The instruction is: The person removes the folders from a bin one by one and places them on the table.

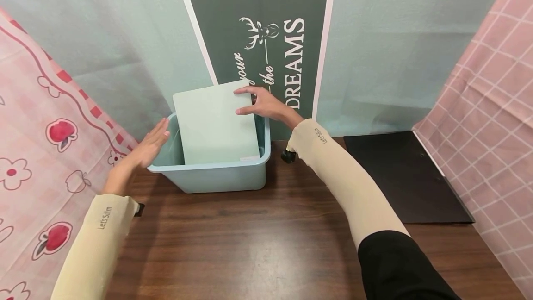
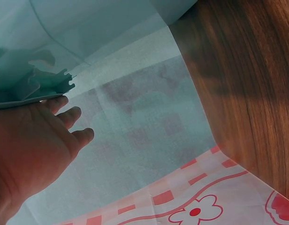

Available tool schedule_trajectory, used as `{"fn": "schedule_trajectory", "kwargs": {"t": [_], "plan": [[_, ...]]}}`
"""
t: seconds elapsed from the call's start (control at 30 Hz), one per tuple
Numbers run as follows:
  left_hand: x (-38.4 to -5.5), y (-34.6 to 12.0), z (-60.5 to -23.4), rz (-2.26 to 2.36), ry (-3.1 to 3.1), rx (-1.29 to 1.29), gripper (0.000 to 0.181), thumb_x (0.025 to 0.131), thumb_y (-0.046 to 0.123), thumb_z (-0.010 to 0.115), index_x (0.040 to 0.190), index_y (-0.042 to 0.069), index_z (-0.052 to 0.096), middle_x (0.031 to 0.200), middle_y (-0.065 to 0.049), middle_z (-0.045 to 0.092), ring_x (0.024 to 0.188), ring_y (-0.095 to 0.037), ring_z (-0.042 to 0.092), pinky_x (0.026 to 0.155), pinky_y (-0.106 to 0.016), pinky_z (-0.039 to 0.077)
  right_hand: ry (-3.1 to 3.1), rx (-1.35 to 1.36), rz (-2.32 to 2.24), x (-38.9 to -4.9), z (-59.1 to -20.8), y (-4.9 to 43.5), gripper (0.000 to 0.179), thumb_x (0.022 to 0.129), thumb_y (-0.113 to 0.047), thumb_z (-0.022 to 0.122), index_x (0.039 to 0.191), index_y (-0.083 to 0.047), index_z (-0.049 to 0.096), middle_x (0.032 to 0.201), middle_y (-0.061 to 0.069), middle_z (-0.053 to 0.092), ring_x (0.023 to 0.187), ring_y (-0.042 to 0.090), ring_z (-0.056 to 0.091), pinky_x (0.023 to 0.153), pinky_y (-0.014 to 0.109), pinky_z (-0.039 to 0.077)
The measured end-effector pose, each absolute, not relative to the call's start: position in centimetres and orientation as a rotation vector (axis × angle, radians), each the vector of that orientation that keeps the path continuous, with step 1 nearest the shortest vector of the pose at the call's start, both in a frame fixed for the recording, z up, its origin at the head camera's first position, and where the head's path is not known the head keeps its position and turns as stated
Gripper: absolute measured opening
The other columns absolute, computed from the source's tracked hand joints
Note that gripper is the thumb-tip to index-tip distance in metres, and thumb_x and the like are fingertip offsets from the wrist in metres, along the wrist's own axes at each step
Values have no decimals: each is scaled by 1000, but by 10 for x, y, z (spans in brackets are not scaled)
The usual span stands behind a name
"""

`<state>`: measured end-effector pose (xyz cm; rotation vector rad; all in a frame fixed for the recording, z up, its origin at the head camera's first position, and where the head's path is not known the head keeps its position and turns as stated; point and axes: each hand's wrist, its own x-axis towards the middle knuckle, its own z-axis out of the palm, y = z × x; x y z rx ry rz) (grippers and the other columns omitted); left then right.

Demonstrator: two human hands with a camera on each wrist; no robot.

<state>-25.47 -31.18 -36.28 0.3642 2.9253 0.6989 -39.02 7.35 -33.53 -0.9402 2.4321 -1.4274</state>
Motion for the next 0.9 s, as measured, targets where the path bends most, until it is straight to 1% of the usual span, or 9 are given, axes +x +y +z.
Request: {"fn": "schedule_trajectory", "kwargs": {"t": [0.07,0.17,0.27,0.43,0.53,0.67,0.9], "plan": [[-254,-312,-363,699,2927,367,71,116,48,12,169,4,-6,176,-22,-10,163,-43,-9,127,-65,-5,2417,-961,-1450,-389,-336,73,64,89,-21,88,148,-16,61,152,7,52,123,28,64,107,46,52],[-254,-312,-363,704,2925,370,71,116,48,12,169,3,-6,176,-22,-10,162,-43,-9,127,-65,-6,2419,-996,-1455,-387,-335,72,61,88,-15,88,144,-13,62,145,8,55,119,26,62,105,44,52],[-254,-312,-363,706,2921,365,71,116,48,12,169,4,-7,176,-22,-11,163,-42,-9,127,-65,-6,2449,-1033,-1439,-386,-336,72,59,87,-13,88,140,-11,63,140,8,58,116,26,60,102,42,51],[-254,-312,-363,714,2917,361,71,116,48,12,168,5,-9,176,-21,-12,162,-42,-10,128,-64,-7,2450,-1078,-1461,-383,-336,71,57,87,-12,89,138,-11,64,137,8,60,114,26,61,100,42,51],[-254,-313,-364,718,2917,368,71,116,48,12,168,5,-9,176,-21,-12,163,-42,-10,127,-64,-7,2434,-1087,-1478,-381,-337,70,59,86,-9,88,139,-11,63,138,9,59,113,27,61,98,43,52],[-254,-314,-364,717,2919,372,72,116,49,12,168,5,-9,176,-20,-12,163,-42,-10,127,-65,-7,2442,-1097,-1463,-378,-338,70,67,85,-8,89,144,-14,60,141,7,57,115,25,60,99,41,51],[-254,-312,-363,727,2921,382,71,116,47,13,168,3,-8,176,-23,-11,162,-43,-8,127,-65,-5,2526,-1176,-1427,-374,-340,68,80,81,-8,92,152,-16,57,155,5,54,127,21,55,109,41,45]]}}
